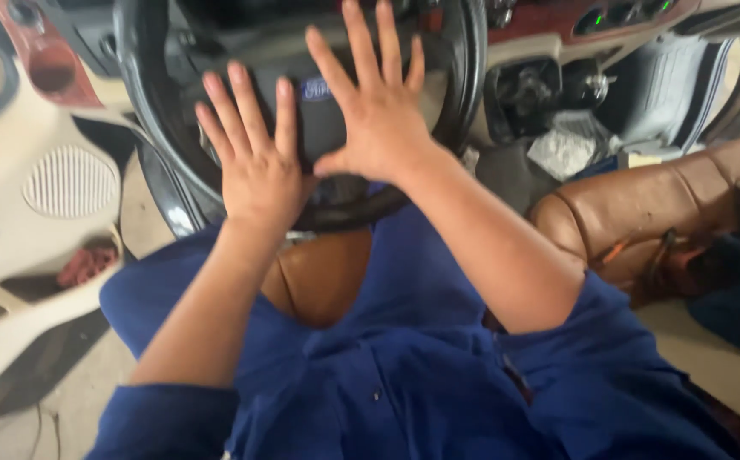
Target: Replacing or repairing the steering wheel airbag assembly and wiring.
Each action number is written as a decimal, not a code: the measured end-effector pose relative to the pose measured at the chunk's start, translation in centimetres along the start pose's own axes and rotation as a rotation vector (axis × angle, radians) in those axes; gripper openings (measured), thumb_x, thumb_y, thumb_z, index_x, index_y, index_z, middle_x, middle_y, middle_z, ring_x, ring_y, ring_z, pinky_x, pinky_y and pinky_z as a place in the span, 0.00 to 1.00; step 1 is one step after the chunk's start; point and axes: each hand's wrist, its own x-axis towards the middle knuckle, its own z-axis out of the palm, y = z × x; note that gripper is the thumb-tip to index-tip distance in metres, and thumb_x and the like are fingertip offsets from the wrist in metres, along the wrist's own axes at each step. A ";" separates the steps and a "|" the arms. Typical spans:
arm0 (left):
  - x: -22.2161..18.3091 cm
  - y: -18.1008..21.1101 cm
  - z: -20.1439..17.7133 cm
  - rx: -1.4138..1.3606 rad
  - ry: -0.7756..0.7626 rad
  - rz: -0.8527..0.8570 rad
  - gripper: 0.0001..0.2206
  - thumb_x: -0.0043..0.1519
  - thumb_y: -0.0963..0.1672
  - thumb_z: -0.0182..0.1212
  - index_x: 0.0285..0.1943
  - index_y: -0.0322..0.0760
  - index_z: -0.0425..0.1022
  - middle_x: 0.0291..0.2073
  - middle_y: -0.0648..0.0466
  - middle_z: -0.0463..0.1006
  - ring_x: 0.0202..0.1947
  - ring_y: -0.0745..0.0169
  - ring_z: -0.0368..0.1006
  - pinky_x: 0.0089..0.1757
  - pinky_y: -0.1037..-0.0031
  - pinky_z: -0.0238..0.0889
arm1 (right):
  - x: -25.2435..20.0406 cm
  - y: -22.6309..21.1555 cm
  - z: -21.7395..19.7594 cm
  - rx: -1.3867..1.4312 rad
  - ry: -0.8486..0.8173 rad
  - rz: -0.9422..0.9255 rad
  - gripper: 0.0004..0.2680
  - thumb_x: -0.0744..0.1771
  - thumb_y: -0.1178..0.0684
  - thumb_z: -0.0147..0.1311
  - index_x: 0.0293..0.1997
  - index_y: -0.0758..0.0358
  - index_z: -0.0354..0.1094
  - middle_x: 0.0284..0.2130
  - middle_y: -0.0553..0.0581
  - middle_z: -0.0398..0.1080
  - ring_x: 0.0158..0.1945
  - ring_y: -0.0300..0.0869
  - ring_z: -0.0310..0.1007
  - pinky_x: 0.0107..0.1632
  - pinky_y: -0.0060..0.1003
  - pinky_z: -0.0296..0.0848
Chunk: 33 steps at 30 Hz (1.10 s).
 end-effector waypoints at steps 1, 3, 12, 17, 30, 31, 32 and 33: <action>-1.0 0.2 0.0 0.001 0.015 0.015 0.54 0.56 0.58 0.79 0.84 0.32 0.46 0.76 0.23 0.36 0.77 0.13 0.31 0.70 0.29 0.31 | -0.7 -0.1 0.5 0.008 -0.025 0.001 0.55 0.49 0.30 0.80 0.80 0.44 0.37 0.76 0.67 0.32 0.77 0.69 0.27 0.71 0.78 0.36; -1.3 1.0 -1.1 -0.015 -0.038 -0.017 0.56 0.53 0.57 0.79 0.84 0.32 0.47 0.77 0.22 0.37 0.77 0.12 0.32 0.69 0.29 0.31 | -1.8 -1.1 0.2 -0.002 -0.058 0.021 0.55 0.50 0.31 0.80 0.81 0.45 0.36 0.76 0.67 0.30 0.78 0.69 0.25 0.72 0.78 0.35; -1.0 3.0 2.2 0.122 0.032 0.031 0.35 0.69 0.50 0.60 0.83 0.32 0.53 0.80 0.30 0.41 0.78 0.19 0.34 0.69 0.29 0.28 | -2.0 -1.2 2.1 0.020 -0.038 0.037 0.48 0.57 0.45 0.74 0.81 0.52 0.33 0.76 0.71 0.22 0.78 0.69 0.15 0.71 0.78 0.27; -0.8 2.7 2.0 0.089 0.025 0.034 0.31 0.71 0.48 0.56 0.83 0.31 0.55 0.80 0.30 0.42 0.78 0.20 0.36 0.68 0.29 0.28 | -1.7 -1.3 2.3 0.021 -0.069 0.050 0.47 0.59 0.44 0.73 0.82 0.53 0.31 0.76 0.71 0.20 0.78 0.69 0.12 0.73 0.77 0.23; -0.9 3.1 1.7 0.132 0.064 0.034 0.30 0.71 0.46 0.55 0.83 0.33 0.57 0.81 0.32 0.44 0.78 0.20 0.37 0.68 0.30 0.30 | -2.2 -1.5 2.0 0.041 0.012 0.042 0.45 0.59 0.46 0.71 0.81 0.53 0.33 0.76 0.70 0.20 0.78 0.69 0.13 0.72 0.78 0.24; -0.8 2.9 2.2 0.127 0.086 0.042 0.30 0.71 0.46 0.55 0.83 0.33 0.57 0.80 0.31 0.44 0.78 0.21 0.37 0.68 0.29 0.30 | -1.8 -1.2 2.3 0.043 0.027 0.040 0.45 0.59 0.47 0.70 0.81 0.52 0.34 0.76 0.70 0.21 0.78 0.69 0.14 0.71 0.78 0.25; 0.1 2.5 2.4 0.132 0.101 0.050 0.30 0.71 0.46 0.55 0.83 0.33 0.57 0.80 0.31 0.44 0.78 0.21 0.37 0.68 0.29 0.30 | -0.8 -1.0 1.8 0.037 0.044 0.040 0.45 0.59 0.47 0.70 0.81 0.52 0.34 0.76 0.70 0.21 0.78 0.69 0.14 0.71 0.78 0.25; -0.2 2.5 2.6 0.136 0.107 0.049 0.30 0.70 0.46 0.55 0.83 0.33 0.58 0.80 0.31 0.45 0.78 0.20 0.37 0.67 0.29 0.30 | -0.6 -1.1 1.6 0.041 0.027 0.047 0.44 0.58 0.48 0.70 0.81 0.52 0.34 0.76 0.70 0.21 0.78 0.69 0.14 0.71 0.78 0.25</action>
